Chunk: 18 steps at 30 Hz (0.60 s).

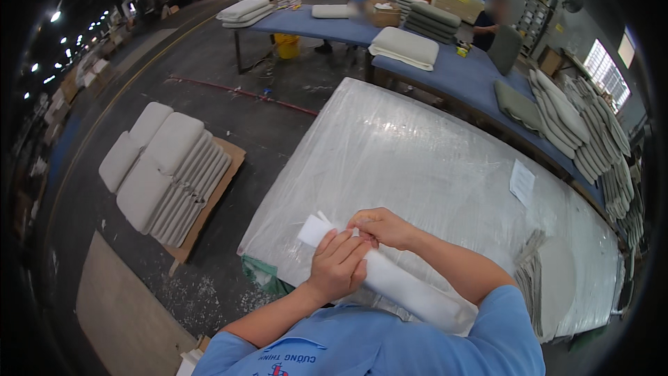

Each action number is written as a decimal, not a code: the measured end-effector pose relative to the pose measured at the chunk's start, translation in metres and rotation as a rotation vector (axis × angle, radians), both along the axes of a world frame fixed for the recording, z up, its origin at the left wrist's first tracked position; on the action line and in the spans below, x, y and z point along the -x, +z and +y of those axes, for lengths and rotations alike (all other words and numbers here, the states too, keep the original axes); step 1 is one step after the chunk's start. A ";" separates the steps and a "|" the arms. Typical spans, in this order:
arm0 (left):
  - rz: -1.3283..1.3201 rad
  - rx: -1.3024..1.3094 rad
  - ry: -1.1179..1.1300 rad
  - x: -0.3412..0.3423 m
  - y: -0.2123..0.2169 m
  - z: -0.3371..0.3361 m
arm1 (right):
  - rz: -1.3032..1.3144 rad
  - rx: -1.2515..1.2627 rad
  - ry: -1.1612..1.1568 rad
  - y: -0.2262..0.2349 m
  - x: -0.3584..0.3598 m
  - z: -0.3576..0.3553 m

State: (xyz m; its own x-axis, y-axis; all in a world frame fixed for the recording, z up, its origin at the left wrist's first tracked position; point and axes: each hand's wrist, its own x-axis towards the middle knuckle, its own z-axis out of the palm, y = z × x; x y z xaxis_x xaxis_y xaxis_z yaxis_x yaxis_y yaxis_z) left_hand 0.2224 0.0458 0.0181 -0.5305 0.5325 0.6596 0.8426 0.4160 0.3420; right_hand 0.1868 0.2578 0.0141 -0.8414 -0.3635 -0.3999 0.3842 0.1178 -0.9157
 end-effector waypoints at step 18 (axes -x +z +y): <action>-0.065 -0.052 0.061 -0.004 -0.026 0.006 | 0.074 -0.037 0.200 0.029 0.016 -0.025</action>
